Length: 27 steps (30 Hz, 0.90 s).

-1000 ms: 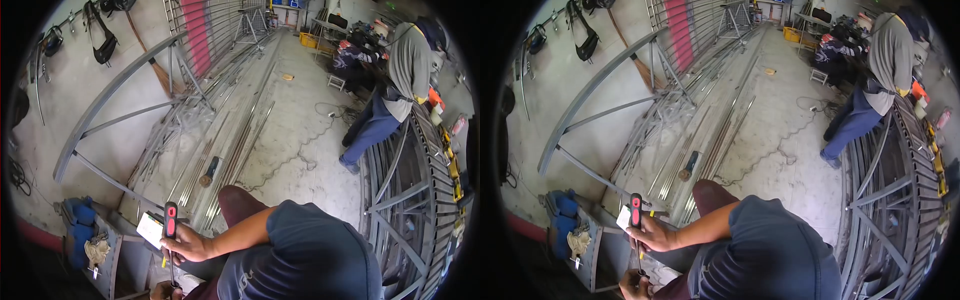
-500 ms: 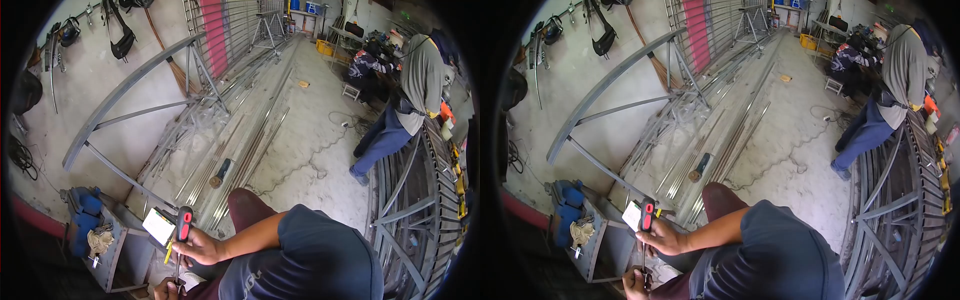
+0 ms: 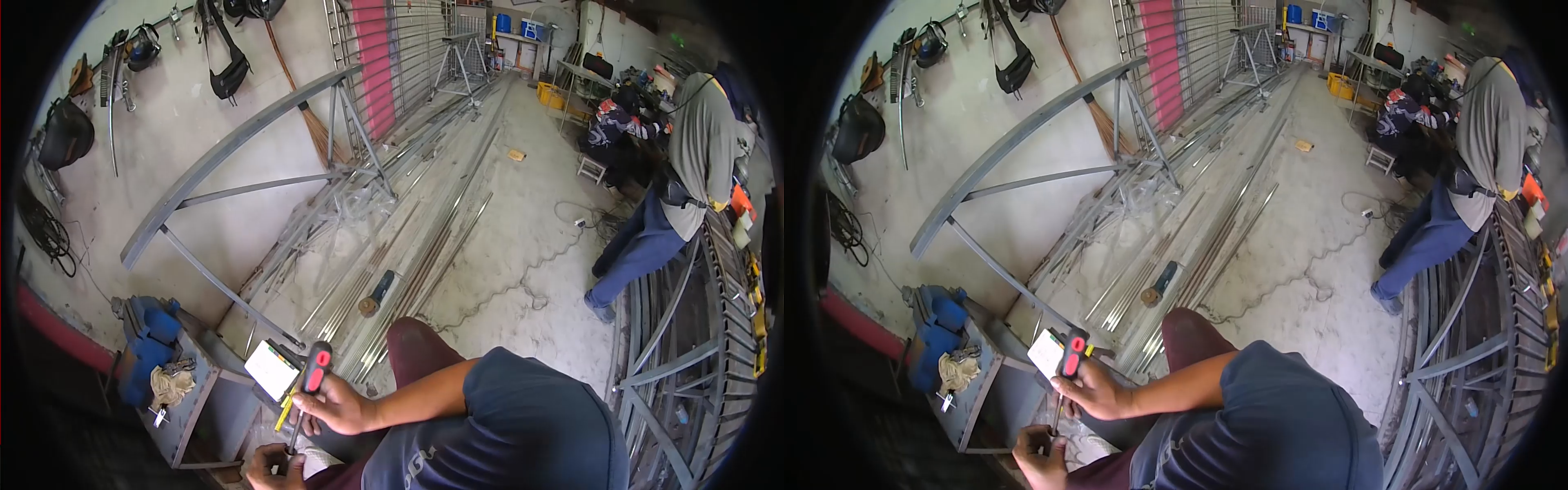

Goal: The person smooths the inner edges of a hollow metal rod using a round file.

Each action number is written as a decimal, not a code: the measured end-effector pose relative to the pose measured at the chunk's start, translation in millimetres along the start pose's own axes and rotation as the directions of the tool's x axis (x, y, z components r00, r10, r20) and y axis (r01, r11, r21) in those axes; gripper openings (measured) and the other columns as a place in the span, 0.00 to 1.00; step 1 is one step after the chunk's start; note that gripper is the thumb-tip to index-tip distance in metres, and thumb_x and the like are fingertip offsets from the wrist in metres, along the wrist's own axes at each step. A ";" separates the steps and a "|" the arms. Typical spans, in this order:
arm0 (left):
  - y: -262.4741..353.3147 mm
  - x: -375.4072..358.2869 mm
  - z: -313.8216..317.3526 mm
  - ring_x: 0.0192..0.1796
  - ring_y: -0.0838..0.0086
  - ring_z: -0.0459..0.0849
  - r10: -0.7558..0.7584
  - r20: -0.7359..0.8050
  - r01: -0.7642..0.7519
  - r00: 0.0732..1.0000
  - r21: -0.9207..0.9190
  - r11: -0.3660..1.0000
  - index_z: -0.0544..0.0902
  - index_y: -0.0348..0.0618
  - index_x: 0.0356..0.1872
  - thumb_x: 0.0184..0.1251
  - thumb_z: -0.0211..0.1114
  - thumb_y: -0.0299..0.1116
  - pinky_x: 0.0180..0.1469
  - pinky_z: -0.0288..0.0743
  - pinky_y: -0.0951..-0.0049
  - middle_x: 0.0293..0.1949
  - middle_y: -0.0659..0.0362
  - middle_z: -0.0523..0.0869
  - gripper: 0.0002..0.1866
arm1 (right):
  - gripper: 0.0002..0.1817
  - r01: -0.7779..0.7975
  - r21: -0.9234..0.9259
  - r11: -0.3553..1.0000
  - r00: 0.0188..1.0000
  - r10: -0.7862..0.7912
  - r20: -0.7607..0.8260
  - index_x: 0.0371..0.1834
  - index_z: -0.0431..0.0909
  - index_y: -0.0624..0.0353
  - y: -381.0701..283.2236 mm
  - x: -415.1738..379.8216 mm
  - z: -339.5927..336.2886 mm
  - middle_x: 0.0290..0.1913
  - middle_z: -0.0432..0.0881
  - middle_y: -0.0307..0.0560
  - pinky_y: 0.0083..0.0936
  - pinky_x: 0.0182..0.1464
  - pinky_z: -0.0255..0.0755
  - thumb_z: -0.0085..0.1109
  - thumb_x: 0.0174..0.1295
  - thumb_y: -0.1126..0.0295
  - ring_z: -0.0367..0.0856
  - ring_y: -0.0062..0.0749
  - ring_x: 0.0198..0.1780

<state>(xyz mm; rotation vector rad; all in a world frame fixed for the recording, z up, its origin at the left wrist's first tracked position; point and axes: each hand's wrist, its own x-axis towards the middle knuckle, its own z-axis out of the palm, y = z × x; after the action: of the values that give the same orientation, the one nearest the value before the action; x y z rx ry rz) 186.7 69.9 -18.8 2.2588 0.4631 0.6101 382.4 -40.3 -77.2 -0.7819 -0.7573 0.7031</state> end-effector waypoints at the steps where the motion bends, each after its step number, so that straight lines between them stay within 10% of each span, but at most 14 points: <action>1: 13.0 1.8 1.0 0.32 0.68 0.85 -0.071 0.013 0.069 0.997 0.096 0.993 0.87 0.34 0.46 0.69 0.75 0.24 0.37 0.80 0.65 0.32 0.51 0.89 0.09 | 0.16 -0.014 0.018 1.000 0.997 0.015 -0.071 0.54 0.67 0.61 -0.9 8.3 -6.9 0.36 0.87 0.48 0.24 0.25 0.80 0.53 0.87 0.57 0.88 0.28 0.25; 4: 28.4 7.3 3.1 0.29 0.52 0.83 -0.067 0.040 0.055 0.997 0.250 0.967 0.87 0.36 0.45 0.68 0.76 0.31 0.37 0.77 0.58 0.30 0.48 0.86 0.11 | 0.14 -0.079 0.055 0.995 0.990 0.085 -0.109 0.55 0.68 0.61 -3.8 15.4 -18.8 0.37 0.86 0.46 0.24 0.25 0.80 0.56 0.86 0.61 0.88 0.27 0.25; 7: 18.4 12.3 0.3 0.31 0.59 0.82 -0.227 0.270 0.187 0.936 0.166 0.968 0.87 0.34 0.46 0.75 0.70 0.33 0.37 0.76 0.60 0.29 0.48 0.85 0.10 | 0.14 -0.071 -0.048 0.996 0.995 0.074 0.065 0.52 0.70 0.62 12.9 -10.8 -1.5 0.40 0.86 0.47 0.24 0.25 0.80 0.56 0.86 0.60 0.87 0.27 0.25; 14: 20.1 6.9 -2.2 0.35 0.66 0.83 -0.209 0.284 0.264 0.936 -0.173 0.949 0.87 0.31 0.49 0.84 0.62 0.32 0.42 0.78 0.64 0.34 0.47 0.88 0.12 | 0.15 -0.041 0.115 0.992 0.939 0.077 -0.335 0.51 0.64 0.59 13.7 -4.4 -24.8 0.32 0.86 0.48 0.22 0.20 0.76 0.57 0.85 0.60 0.86 0.28 0.22; 19: 11.9 8.1 5.9 0.40 0.53 0.91 -0.161 0.181 0.155 0.970 0.044 0.987 0.88 0.36 0.55 0.76 0.71 0.30 0.47 0.83 0.58 0.42 0.43 0.92 0.12 | 0.15 -0.129 0.026 0.991 0.976 0.131 -0.177 0.54 0.66 0.60 2.6 -9.1 -20.3 0.34 0.86 0.47 0.24 0.22 0.77 0.57 0.86 0.61 0.86 0.29 0.24; 22: -10.1 3.0 22.3 0.24 0.64 0.81 0.142 -0.024 -0.134 0.990 0.211 0.968 0.76 0.35 0.41 0.56 0.80 0.24 0.31 0.75 0.66 0.27 0.51 0.82 0.19 | 0.18 -0.174 -0.075 0.982 0.982 0.167 -0.085 0.44 0.74 0.64 -1.6 -6.1 -17.7 0.31 0.85 0.44 0.25 0.22 0.79 0.57 0.86 0.58 0.87 0.27 0.23; 24: -6.0 -0.6 32.4 0.23 0.56 0.80 -0.007 -0.184 0.057 0.983 0.267 0.962 0.78 0.33 0.41 0.57 0.82 0.27 0.30 0.72 0.60 0.27 0.49 0.83 0.19 | 0.20 -0.033 0.018 0.999 0.960 0.037 -0.276 0.39 0.76 0.64 -9.7 16.6 -37.1 0.29 0.85 0.46 0.24 0.23 0.79 0.57 0.85 0.58 0.87 0.27 0.23; 27: 0.3 10.8 28.3 0.22 0.59 0.78 -0.225 0.002 0.221 0.974 0.191 0.956 0.82 0.32 0.37 0.60 0.81 0.29 0.29 0.70 0.58 0.23 0.48 0.81 0.15 | 0.14 -0.101 0.069 0.992 0.974 0.113 -0.195 0.47 0.73 0.64 14.1 -0.9 -18.1 0.31 0.84 0.45 0.24 0.23 0.80 0.57 0.85 0.62 0.87 0.27 0.24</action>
<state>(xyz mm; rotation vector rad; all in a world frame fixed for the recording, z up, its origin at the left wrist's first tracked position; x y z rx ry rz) 211.2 59.1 -32.8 2.3453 0.7817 0.4385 392.7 -40.0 -97.7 -0.8300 -0.5138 0.7283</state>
